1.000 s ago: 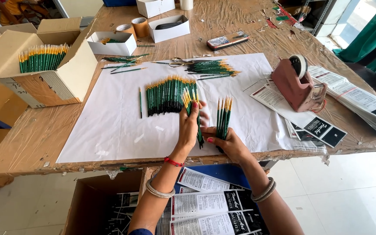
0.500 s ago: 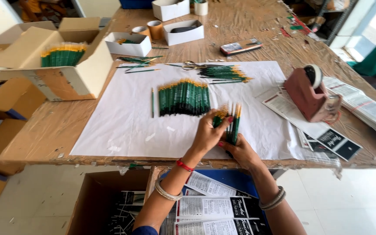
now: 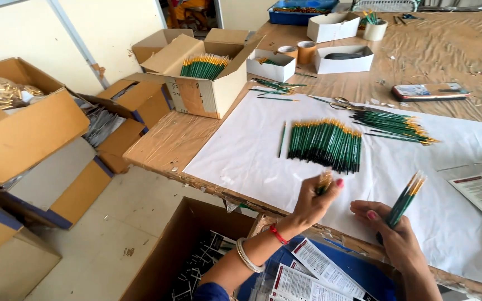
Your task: The recorder is sorting and inspecting a large number of green-handled paintbrushes on a table covered with white paper.
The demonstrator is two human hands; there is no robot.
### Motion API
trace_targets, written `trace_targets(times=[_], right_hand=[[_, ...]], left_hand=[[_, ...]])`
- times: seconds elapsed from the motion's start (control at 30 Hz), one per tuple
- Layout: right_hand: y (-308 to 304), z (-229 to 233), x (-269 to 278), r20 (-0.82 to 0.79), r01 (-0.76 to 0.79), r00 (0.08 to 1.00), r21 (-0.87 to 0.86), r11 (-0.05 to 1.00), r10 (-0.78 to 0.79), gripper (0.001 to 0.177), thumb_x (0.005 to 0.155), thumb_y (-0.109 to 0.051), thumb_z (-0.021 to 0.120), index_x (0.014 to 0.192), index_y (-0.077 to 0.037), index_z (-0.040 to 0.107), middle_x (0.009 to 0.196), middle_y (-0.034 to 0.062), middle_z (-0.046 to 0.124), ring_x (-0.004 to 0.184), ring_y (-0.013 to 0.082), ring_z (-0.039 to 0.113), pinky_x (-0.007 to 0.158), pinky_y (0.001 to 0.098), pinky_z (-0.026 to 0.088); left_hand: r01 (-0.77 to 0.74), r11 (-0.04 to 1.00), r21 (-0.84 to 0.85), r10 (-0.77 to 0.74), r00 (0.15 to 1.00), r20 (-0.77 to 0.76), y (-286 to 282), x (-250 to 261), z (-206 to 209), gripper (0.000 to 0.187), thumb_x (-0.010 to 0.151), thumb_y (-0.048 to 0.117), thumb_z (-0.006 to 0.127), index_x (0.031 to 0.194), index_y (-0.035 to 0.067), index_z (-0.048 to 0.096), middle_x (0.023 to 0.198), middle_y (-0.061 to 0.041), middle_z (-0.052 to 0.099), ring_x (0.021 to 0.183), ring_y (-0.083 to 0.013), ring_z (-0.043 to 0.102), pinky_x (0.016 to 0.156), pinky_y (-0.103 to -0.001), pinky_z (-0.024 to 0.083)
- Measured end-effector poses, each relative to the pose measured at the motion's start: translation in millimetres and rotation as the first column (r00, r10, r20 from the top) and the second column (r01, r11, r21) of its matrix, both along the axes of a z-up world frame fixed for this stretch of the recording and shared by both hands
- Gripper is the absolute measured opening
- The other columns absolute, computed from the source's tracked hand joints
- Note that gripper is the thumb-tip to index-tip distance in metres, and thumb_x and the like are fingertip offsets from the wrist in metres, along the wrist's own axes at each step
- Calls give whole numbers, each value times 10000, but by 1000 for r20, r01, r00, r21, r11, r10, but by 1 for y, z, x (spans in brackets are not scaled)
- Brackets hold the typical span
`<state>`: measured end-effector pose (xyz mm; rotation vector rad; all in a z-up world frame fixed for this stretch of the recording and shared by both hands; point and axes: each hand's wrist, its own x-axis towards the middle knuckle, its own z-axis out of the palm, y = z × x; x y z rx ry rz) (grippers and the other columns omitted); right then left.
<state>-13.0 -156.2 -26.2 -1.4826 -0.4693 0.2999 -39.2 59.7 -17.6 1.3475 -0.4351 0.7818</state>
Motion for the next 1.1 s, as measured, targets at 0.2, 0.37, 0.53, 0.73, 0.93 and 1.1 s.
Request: trace_targets(times=[0.2, 0.37, 0.53, 0.73, 0.93, 1.1], right_hand=[[2, 1, -2, -48, 71, 996, -79, 994, -75, 357, 1034, -118, 484, 1240, 109, 667, 1232, 201, 738, 1198, 269, 677, 1076, 392, 496], [4, 0, 7, -82, 47, 995, -83, 995, -53, 356, 1015, -104, 476, 1241, 107, 654, 1230, 191, 743, 1198, 258, 689, 1078, 379, 503], [0, -4, 6, -84, 17, 996, -90, 996, -25, 357, 1015, -112, 467, 1237, 99, 650, 1234, 193, 739, 1197, 253, 689, 1067, 366, 512], [-5, -9, 8, -63, 99, 993, -14, 995, -100, 331, 998, -129, 500, 1193, 98, 641, 1051, 118, 740, 942, 185, 711, 854, 306, 576], [-29, 32, 46, -178, 187, 974, 300, 935, -138, 236, 1064, -207, 544, 1027, 11, 625, 650, -72, 359, 522, 41, 289, 438, 254, 213], [-10, 69, 119, 48, 251, 968, -130, 959, -246, 295, 997, -304, 635, 932, -21, 687, 562, -51, 402, 448, 65, 338, 390, 275, 253]], left_hand=[[255, 725, 639, 178, 828, -532, 98, 10, 13, 303, 1038, 315, 586, 841, 90, 635, 520, 42, 415, 387, -69, 320, 349, -244, 265], [-92, 202, 975, 774, 625, -101, 235, 27, 34, 383, 930, 361, 668, 1115, 25, 687, 741, -60, 621, 539, -127, 523, 459, -312, 444], [-315, -31, 949, 773, 594, 222, 318, 46, -45, 729, 928, 579, 678, 1383, 16, 590, 1411, -283, 541, 1280, -531, 519, 983, -774, 393], [-538, -158, 828, 763, 466, 448, 256, 8, 9, 625, 1018, 440, 585, 1439, -14, 504, 1509, -182, 505, 1380, -343, 480, 1232, -623, 184], [-688, 442, 576, 607, 702, 373, 60, -158, 81, 335, 1042, 128, 536, 1348, -8, 551, 1378, -163, 586, 1338, -360, 526, 1252, -575, 261], [-583, 565, 584, 451, 811, 373, 26, -183, 93, 343, 1048, 140, 535, 1358, -7, 539, 1385, -166, 580, 1340, -355, 527, 1247, -567, 273]])
